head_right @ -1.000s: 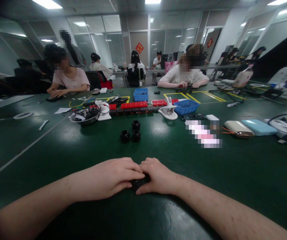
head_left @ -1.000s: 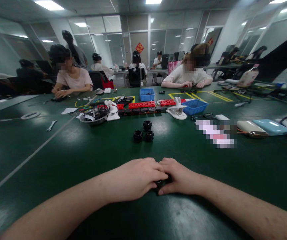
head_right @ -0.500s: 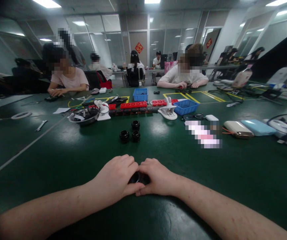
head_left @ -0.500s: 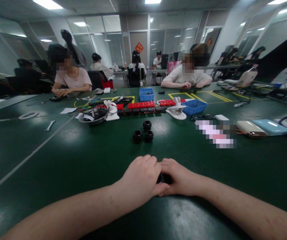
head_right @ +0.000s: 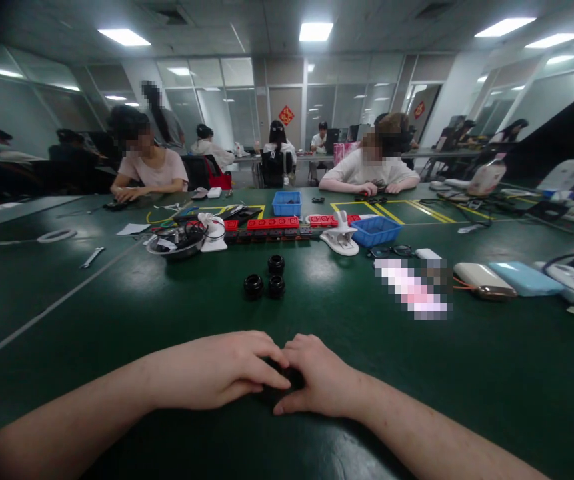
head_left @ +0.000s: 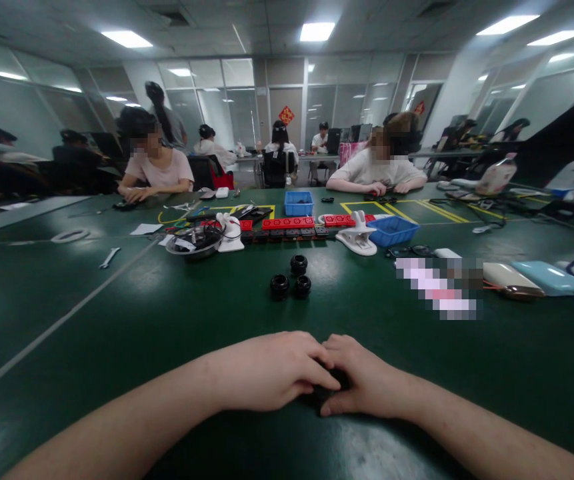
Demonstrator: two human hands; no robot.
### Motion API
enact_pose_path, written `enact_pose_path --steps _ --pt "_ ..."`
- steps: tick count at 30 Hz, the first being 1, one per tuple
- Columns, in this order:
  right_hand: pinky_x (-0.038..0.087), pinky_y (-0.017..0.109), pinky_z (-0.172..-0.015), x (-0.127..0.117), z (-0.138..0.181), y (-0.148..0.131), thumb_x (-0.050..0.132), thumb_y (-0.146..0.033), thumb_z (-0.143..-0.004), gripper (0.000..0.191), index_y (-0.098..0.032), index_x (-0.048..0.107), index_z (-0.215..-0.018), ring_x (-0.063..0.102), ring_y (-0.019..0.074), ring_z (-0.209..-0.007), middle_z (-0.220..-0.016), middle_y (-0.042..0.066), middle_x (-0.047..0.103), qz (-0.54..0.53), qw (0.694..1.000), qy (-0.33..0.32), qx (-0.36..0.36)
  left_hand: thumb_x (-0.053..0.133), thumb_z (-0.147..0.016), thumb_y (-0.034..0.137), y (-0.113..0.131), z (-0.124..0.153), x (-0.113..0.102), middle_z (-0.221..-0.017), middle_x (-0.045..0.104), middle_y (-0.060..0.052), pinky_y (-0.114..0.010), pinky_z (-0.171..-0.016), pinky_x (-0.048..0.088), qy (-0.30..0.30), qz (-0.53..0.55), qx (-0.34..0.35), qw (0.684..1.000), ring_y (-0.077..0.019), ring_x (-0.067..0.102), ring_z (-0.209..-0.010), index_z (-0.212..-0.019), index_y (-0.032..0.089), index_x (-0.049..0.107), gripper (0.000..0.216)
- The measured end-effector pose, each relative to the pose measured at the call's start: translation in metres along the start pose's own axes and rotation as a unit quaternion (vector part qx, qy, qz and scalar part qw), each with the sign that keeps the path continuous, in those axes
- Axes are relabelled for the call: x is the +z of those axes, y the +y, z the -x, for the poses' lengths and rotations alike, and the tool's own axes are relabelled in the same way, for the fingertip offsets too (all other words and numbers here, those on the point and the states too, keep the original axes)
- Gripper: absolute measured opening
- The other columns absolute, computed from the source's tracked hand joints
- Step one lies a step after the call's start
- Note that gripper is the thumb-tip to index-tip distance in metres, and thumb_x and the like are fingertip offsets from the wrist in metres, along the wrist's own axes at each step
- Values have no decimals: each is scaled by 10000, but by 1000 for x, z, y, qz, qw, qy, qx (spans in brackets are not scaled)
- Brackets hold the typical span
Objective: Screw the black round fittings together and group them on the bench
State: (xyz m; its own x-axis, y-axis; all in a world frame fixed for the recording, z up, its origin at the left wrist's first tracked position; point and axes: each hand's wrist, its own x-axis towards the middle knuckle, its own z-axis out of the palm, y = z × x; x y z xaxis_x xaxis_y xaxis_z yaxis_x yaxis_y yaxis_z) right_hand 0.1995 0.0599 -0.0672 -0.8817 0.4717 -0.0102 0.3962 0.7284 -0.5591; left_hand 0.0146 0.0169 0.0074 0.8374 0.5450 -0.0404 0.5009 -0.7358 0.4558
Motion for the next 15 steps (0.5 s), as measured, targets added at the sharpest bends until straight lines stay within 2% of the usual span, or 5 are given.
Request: enact_pose_path --steps 3,5,8,12,15 --pt "353 307 -729 1 0 1 742 -389 -619 327 -202 633 -865 489 181 -803 -852 21 593 -3 1000 1 -4 614 -799 110 2 -3 9 -1013 606 -31 -276 -820 436 20 -37 -43 998 -183 538 -947 -1032 215 611 256" --pt "353 310 -731 2 0 2 737 -395 -622 334 -200 630 -871 488 180 -802 -855 22 592 -5 1000 9 -6 666 -767 200 7 -7 19 -919 596 -38 -298 -740 463 45 -84 -96 991 -202 549 -864 -969 183 612 210" --pt "354 316 -726 3 0 2 725 -396 -631 329 -194 620 -869 487 181 -792 -841 23 592 -4 1000 17 -8 696 -734 313 12 -15 35 -852 591 -60 -348 -665 476 74 -168 -184 966 -236 563 -784 -916 132 598 275" --pt "355 325 -715 2 -1 -1 709 -387 -647 324 -169 603 -862 490 186 -779 -839 35 595 3 1000 14 -2 660 -742 433 14 -22 47 -800 604 -67 -384 -677 467 92 -184 -239 949 -247 575 -745 -868 109 593 354" --pt "356 329 -713 2 0 0 681 -409 -677 344 -152 596 -888 488 187 -775 -842 48 593 12 1000 11 -16 581 -758 550 13 -18 41 -784 618 -77 -434 -724 441 112 -177 -252 945 -260 571 -743 -834 109 598 447"
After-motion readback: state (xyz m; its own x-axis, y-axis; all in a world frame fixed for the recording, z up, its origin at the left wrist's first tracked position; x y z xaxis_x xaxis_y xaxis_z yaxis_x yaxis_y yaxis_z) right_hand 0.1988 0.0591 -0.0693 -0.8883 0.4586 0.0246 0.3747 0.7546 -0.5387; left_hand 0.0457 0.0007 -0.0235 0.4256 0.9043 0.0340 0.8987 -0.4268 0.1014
